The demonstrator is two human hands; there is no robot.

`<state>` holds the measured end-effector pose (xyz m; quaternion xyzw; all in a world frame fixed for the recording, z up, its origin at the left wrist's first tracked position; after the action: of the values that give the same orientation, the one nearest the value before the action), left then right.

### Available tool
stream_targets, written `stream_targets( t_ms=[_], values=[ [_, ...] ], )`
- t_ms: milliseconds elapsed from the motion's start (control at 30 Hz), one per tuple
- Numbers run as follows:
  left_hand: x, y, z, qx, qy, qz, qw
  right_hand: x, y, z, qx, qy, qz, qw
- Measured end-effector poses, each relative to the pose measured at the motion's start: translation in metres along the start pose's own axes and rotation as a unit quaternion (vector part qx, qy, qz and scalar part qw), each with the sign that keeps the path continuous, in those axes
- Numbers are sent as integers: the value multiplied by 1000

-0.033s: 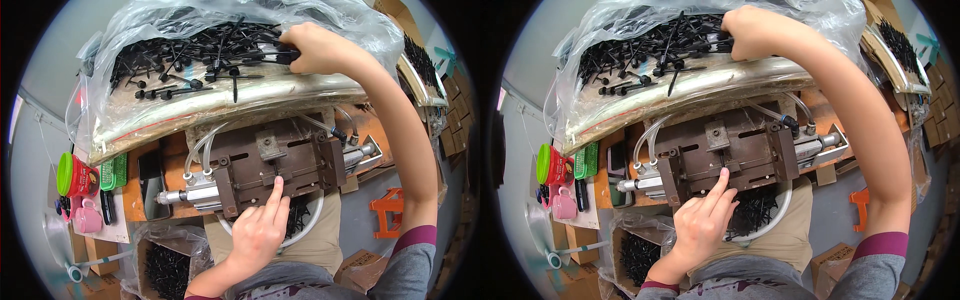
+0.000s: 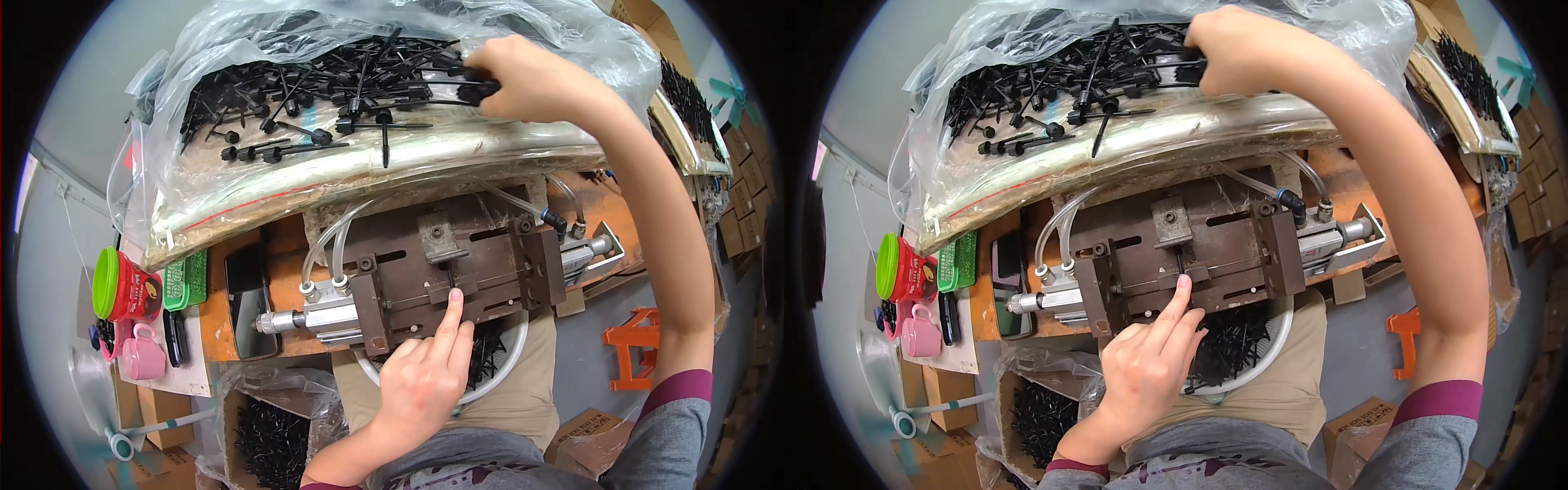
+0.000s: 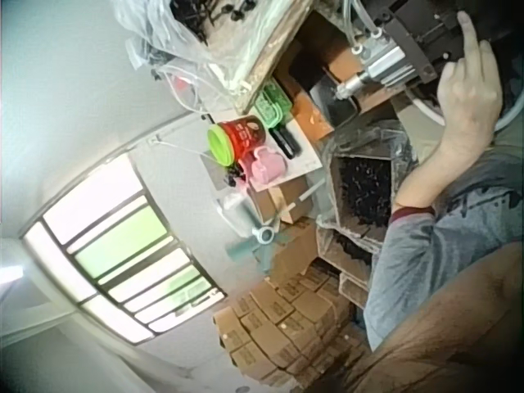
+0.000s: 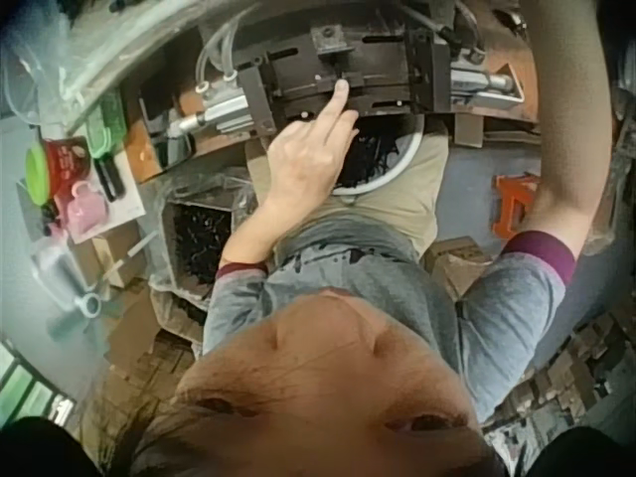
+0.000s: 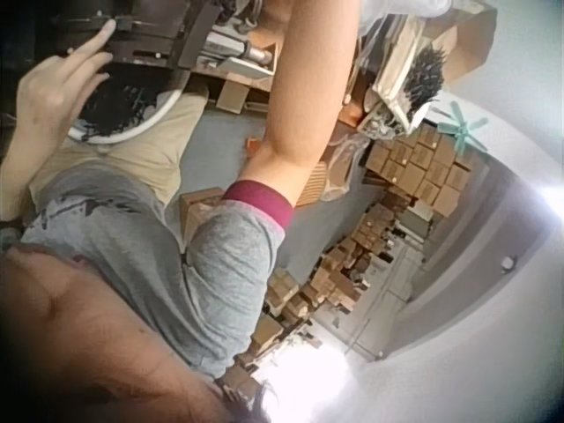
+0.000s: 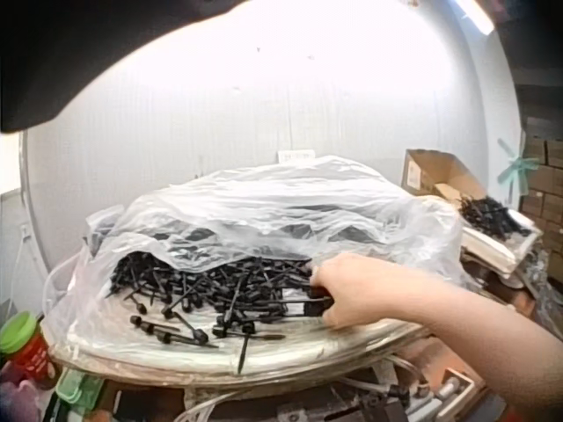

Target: Manually assemble and secure components using a pneumatic jig.

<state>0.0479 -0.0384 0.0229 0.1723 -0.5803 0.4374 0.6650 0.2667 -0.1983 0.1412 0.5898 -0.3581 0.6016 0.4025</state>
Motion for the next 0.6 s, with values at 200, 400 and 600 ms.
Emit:
stream_targets(
  t_ms=[200,400,600],
  values=[
    [-1,0,1,-2,-1,-11,1000,14,29,19,-52,-257,9,965],
    [2,0,3,-20,30,2,999,29,55,26,36,-420,112,900],
    [31,5,-8,-17,246,40,968,0,102,-31,117,-632,140,753]
  ],
)
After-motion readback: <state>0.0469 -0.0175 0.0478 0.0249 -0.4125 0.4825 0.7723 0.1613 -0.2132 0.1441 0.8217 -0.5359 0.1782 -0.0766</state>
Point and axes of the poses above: each hand's wrist, its own y-axis away from the middle knuckle, its own x-axis out of the back of the hand, z = x × y, the point moved 5 cm from there along -y, towards the middle knuckle, and after that the axes turned 12 degrees about -z, right-handed, at the moved point
